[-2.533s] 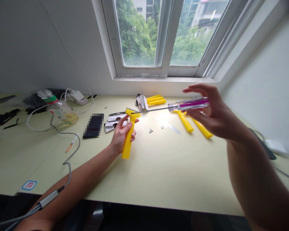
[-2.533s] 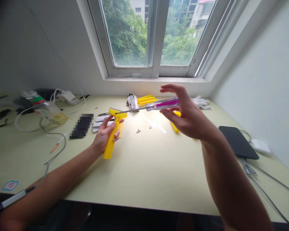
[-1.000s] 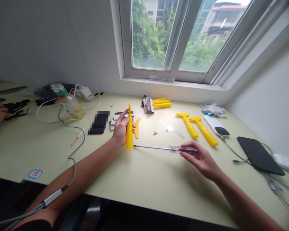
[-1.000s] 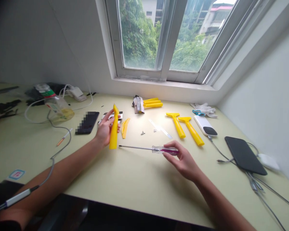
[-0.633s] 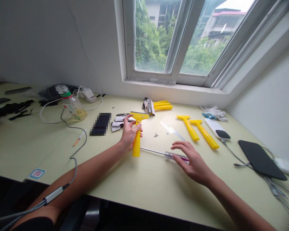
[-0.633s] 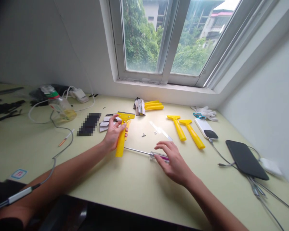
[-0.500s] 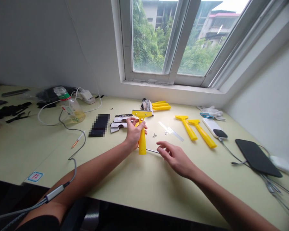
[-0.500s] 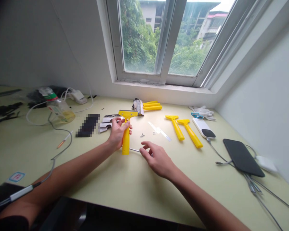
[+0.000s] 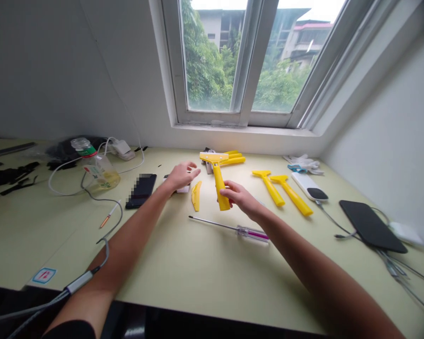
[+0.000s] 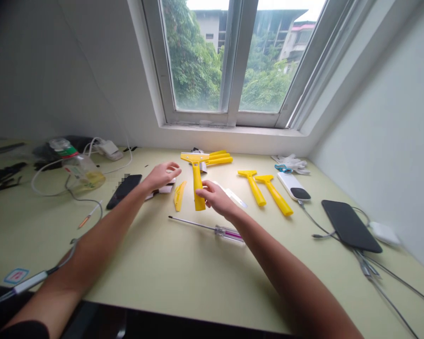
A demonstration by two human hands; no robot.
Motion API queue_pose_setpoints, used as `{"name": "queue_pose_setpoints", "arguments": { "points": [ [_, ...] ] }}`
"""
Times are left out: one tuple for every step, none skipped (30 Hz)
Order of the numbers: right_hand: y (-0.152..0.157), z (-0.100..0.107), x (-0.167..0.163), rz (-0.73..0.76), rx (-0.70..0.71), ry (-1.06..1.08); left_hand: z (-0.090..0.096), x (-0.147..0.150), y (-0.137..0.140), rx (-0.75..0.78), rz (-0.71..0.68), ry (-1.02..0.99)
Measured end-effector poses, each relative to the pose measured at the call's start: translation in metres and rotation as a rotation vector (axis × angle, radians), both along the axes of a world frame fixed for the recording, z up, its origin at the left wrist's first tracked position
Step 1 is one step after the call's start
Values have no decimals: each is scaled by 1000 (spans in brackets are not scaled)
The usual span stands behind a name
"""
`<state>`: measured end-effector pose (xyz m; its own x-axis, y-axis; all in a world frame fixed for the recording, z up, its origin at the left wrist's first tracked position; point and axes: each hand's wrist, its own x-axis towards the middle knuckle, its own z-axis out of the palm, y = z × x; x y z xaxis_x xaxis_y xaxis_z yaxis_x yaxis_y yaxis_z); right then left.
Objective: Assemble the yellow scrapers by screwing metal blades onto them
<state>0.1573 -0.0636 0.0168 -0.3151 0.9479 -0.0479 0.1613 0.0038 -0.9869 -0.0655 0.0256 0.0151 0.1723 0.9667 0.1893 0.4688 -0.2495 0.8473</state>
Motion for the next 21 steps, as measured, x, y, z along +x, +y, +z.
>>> {"name": "queue_pose_setpoints", "arguments": {
  "points": [
    [1,1,4,-10,-15,13,0,-15,9,14,40,162],
    [2,1,7,-12,-32,41,-1,-29,17,5,54,317],
    [3,1,10,-8,-49,81,-3,-41,23,-23,32,434],
    [4,0,12,3,-67,124,-5,-50,28,-56,-6,511],
    [5,-2,13,12,-78,164,-9,-57,31,-82,-47,558],
    [7,-4,14,14,-84,195,-12,-61,34,-102,-76,585],
    [8,-6,13,3,-84,208,-15,-64,35,-105,-88,599],
    [9,-8,13,-21,-80,204,-18,-66,36,-98,-90,608],
    [10,-10,12,-51,-74,187,-21,-66,37,-81,-86,615],
    [10,-10,11,-75,-67,160,-22,-66,38,-57,-81,623],
    [10,-10,11,-88,-60,132,-23,-65,39,-29,-79,631],
    [9,-10,10,-91,-51,112,-23,-65,40,-1,-77,635],
    [9,-9,9,-85,-40,107,-21,-64,40,26,-75,632],
    [9,-9,9,-79,-28,117,-19,-64,39,51,-73,619],
    [9,-8,9,-79,-13,136,-15,-62,37,78,-72,594],
    [9,-7,10,-86,1,163,-10,-60,34,105,-77,559],
    [10,-6,11,-98,16,193,-4,-57,30,135,-93,512],
    [11,-4,14,-109,35,218,2,-52,25,173,-125,462],
    [13,-2,16,-121,60,239,10,-46,19,218,-167,411],
    [14,2,20,-137,92,258,17,-38,11,264,-215,359],
    [14,8,24,-156,129,278,23,-29,2,312,-264,303]
  ]
}}
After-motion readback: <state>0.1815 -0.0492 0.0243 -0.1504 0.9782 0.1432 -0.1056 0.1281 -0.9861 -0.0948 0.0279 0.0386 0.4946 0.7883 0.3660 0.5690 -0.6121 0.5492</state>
